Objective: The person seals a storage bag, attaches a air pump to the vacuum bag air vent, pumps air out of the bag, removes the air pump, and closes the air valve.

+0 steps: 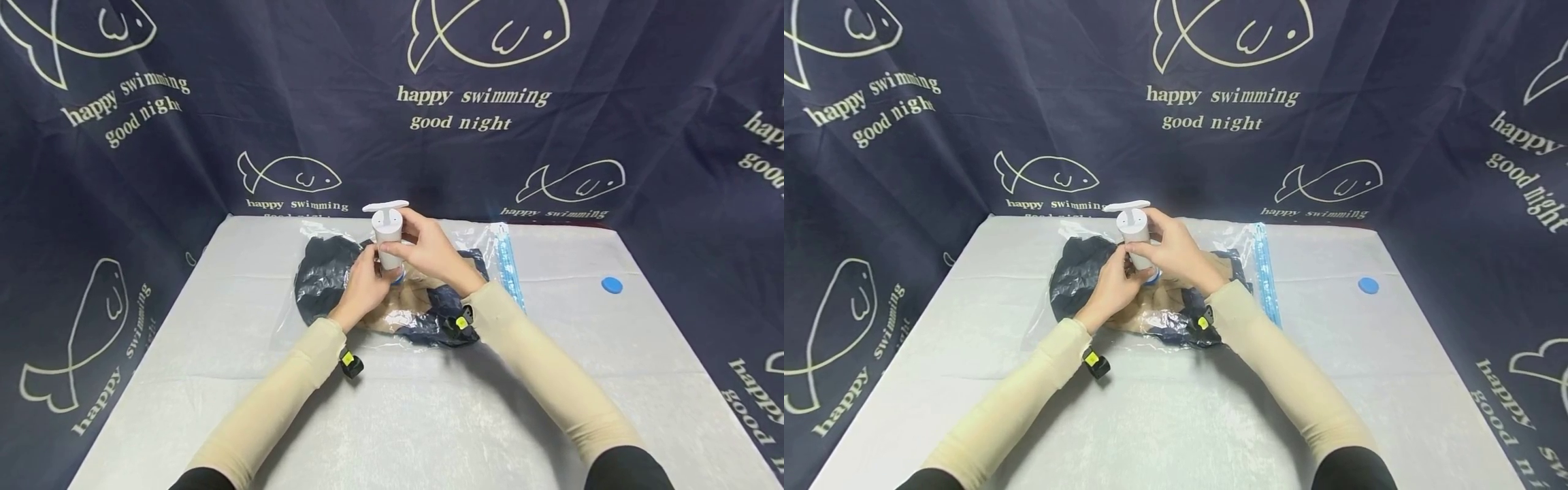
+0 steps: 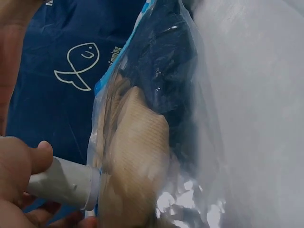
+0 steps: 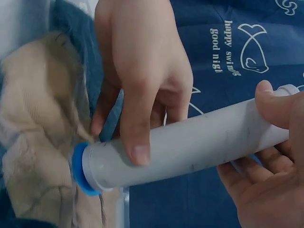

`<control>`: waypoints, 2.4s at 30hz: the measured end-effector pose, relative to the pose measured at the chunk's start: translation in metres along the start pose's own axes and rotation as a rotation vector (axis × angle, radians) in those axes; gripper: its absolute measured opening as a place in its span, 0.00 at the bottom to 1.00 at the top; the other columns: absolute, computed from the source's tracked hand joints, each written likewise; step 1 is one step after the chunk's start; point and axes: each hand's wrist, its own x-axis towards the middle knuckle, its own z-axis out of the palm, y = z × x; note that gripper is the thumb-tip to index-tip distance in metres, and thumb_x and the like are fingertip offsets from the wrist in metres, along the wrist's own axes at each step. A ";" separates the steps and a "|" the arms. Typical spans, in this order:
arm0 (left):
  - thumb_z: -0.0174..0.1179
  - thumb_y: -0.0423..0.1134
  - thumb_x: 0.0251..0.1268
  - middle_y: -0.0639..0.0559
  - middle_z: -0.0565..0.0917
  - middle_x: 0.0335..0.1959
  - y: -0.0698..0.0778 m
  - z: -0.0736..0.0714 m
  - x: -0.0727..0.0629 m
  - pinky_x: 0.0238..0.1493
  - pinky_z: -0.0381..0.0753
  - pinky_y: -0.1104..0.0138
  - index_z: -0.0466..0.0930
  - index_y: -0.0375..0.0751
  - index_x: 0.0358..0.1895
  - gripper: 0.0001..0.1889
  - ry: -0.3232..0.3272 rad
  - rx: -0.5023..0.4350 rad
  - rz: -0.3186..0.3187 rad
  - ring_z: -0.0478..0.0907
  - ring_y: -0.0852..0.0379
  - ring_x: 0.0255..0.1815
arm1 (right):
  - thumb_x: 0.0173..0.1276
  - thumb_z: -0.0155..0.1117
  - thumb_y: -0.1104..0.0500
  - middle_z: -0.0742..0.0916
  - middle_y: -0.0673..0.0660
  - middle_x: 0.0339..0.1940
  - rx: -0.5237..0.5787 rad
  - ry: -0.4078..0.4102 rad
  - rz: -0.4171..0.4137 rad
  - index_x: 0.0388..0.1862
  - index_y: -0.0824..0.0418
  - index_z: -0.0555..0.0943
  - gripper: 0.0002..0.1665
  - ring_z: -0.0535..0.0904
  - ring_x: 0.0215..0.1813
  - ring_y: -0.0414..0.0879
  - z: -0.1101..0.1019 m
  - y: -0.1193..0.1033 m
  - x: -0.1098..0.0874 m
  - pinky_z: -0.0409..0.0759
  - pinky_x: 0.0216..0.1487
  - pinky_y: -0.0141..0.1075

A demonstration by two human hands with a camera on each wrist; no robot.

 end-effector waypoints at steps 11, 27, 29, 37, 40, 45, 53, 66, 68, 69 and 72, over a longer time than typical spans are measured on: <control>0.66 0.50 0.69 0.37 0.78 0.62 -0.027 -0.032 -0.028 0.68 0.76 0.45 0.73 0.35 0.68 0.31 -0.155 0.408 0.123 0.76 0.38 0.64 | 0.65 0.75 0.65 0.85 0.63 0.61 -0.014 0.023 0.034 0.69 0.62 0.75 0.34 0.84 0.63 0.57 -0.009 0.004 -0.003 0.84 0.63 0.47; 0.61 0.66 0.66 0.33 0.71 0.73 -0.036 -0.058 -0.055 0.73 0.70 0.40 0.75 0.38 0.70 0.40 -0.228 0.599 -0.029 0.68 0.32 0.74 | 0.65 0.76 0.63 0.87 0.63 0.60 -0.070 0.021 0.012 0.68 0.61 0.76 0.33 0.85 0.62 0.55 -0.001 0.006 -0.004 0.83 0.63 0.45; 0.61 0.66 0.66 0.33 0.71 0.72 -0.035 -0.059 -0.055 0.72 0.70 0.41 0.74 0.37 0.70 0.41 -0.227 0.605 -0.036 0.69 0.32 0.73 | 0.64 0.77 0.62 0.87 0.63 0.59 -0.077 0.014 0.001 0.68 0.62 0.76 0.33 0.85 0.62 0.55 0.002 0.005 -0.003 0.83 0.64 0.44; 0.61 0.67 0.66 0.33 0.68 0.76 -0.033 -0.060 -0.055 0.76 0.65 0.41 0.70 0.39 0.73 0.43 -0.269 0.626 -0.068 0.64 0.31 0.77 | 0.62 0.78 0.62 0.89 0.63 0.57 -0.093 0.080 0.036 0.66 0.60 0.77 0.33 0.86 0.60 0.56 0.004 0.002 -0.003 0.85 0.61 0.49; 0.62 0.67 0.66 0.34 0.69 0.76 -0.033 -0.059 -0.055 0.76 0.65 0.42 0.70 0.39 0.73 0.43 -0.266 0.630 -0.072 0.65 0.32 0.77 | 0.61 0.79 0.62 0.89 0.63 0.56 -0.078 0.091 0.045 0.66 0.60 0.78 0.34 0.87 0.59 0.57 0.004 0.001 -0.003 0.85 0.60 0.49; 0.63 0.66 0.64 0.35 0.70 0.75 -0.034 -0.057 -0.056 0.76 0.67 0.43 0.71 0.39 0.73 0.42 -0.245 0.615 -0.069 0.66 0.33 0.76 | 0.60 0.80 0.63 0.90 0.62 0.54 -0.078 0.121 0.033 0.64 0.61 0.79 0.34 0.88 0.57 0.54 0.002 0.000 -0.005 0.86 0.58 0.46; 0.64 0.66 0.63 0.35 0.70 0.74 -0.037 -0.056 -0.056 0.76 0.66 0.43 0.72 0.39 0.72 0.42 -0.236 0.608 -0.079 0.66 0.33 0.76 | 0.57 0.82 0.62 0.91 0.62 0.52 -0.069 0.129 0.006 0.63 0.62 0.79 0.34 0.89 0.55 0.53 0.002 0.003 -0.003 0.87 0.56 0.46; 0.70 0.64 0.57 0.30 0.71 0.72 -0.020 -0.063 -0.036 0.63 0.76 0.35 0.71 0.40 0.72 0.45 -0.331 0.620 -0.112 0.73 0.28 0.67 | 0.56 0.83 0.61 0.91 0.62 0.52 -0.087 0.139 0.052 0.62 0.62 0.80 0.34 0.88 0.56 0.53 -0.002 0.001 -0.001 0.87 0.55 0.47; 0.71 0.64 0.56 0.29 0.71 0.72 -0.014 -0.067 -0.029 0.61 0.77 0.33 0.70 0.39 0.72 0.46 -0.339 0.608 -0.115 0.74 0.27 0.66 | 0.57 0.83 0.60 0.91 0.62 0.52 -0.078 0.127 0.053 0.62 0.62 0.80 0.35 0.88 0.56 0.53 -0.001 0.002 0.000 0.87 0.56 0.47; 0.71 0.63 0.56 0.29 0.71 0.72 -0.011 -0.068 -0.026 0.61 0.78 0.34 0.70 0.38 0.73 0.46 -0.336 0.586 -0.114 0.74 0.28 0.66 | 0.57 0.83 0.60 0.91 0.61 0.53 -0.079 0.122 0.053 0.63 0.62 0.79 0.35 0.88 0.57 0.52 -0.001 0.002 0.000 0.87 0.56 0.46; 0.71 0.63 0.58 0.32 0.73 0.70 -0.002 -0.066 -0.016 0.64 0.77 0.37 0.67 0.36 0.74 0.47 -0.304 0.494 -0.088 0.74 0.31 0.68 | 0.57 0.82 0.60 0.91 0.62 0.53 -0.070 0.117 0.052 0.63 0.62 0.79 0.35 0.88 0.57 0.53 -0.001 0.002 0.000 0.87 0.57 0.46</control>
